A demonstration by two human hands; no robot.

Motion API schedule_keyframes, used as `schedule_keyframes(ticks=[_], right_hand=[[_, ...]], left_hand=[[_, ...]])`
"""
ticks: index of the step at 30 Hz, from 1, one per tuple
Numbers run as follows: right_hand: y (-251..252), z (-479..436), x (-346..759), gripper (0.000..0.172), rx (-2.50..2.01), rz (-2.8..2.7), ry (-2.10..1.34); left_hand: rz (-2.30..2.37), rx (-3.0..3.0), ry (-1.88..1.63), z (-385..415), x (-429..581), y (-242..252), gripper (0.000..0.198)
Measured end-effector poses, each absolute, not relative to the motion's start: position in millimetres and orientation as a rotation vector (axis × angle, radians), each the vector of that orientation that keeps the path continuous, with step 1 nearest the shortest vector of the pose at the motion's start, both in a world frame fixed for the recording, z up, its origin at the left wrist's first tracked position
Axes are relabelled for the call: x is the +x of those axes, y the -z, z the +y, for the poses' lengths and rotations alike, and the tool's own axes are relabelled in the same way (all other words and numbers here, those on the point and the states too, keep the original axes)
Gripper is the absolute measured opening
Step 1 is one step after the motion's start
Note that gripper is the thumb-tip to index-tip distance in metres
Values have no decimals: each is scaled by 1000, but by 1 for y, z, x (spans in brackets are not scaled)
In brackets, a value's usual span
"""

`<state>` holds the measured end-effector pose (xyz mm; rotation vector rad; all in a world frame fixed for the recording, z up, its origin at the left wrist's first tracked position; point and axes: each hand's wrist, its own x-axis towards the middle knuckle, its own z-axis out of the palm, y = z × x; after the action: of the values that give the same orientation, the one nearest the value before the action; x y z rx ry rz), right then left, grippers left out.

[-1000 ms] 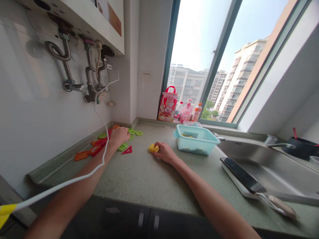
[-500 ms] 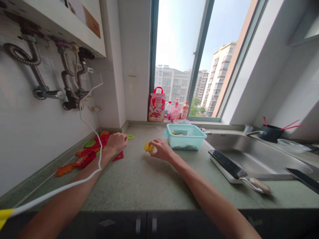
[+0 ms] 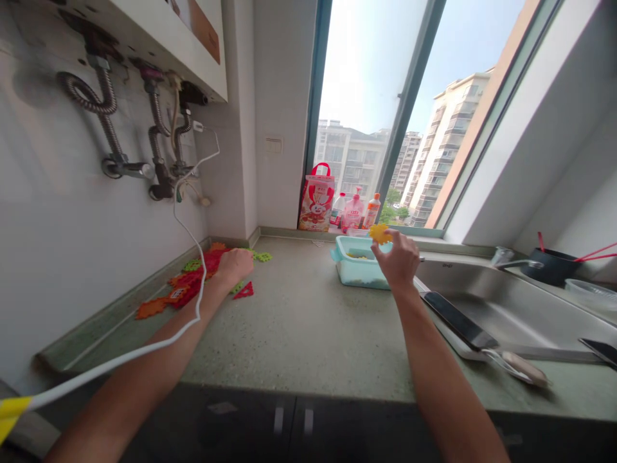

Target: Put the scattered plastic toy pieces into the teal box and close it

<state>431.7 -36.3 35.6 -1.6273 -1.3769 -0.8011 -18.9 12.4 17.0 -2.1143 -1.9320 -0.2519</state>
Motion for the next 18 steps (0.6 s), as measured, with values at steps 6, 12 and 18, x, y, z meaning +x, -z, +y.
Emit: schedule_keyframes(ticks=[6,12,18], right_hand=[[-36,-37,408,29,-1579,-1561,800],[-10,-42,331,20,-1051,-2109,624],[26,-40,289,22,-789,-2597,343]], left_hand=[[-2031,-2106,218,17,-34,-15,41],[-2022,-2182,254,8,-49,-40,32],[-1751,-2556,366,-60,-38,-31,31]])
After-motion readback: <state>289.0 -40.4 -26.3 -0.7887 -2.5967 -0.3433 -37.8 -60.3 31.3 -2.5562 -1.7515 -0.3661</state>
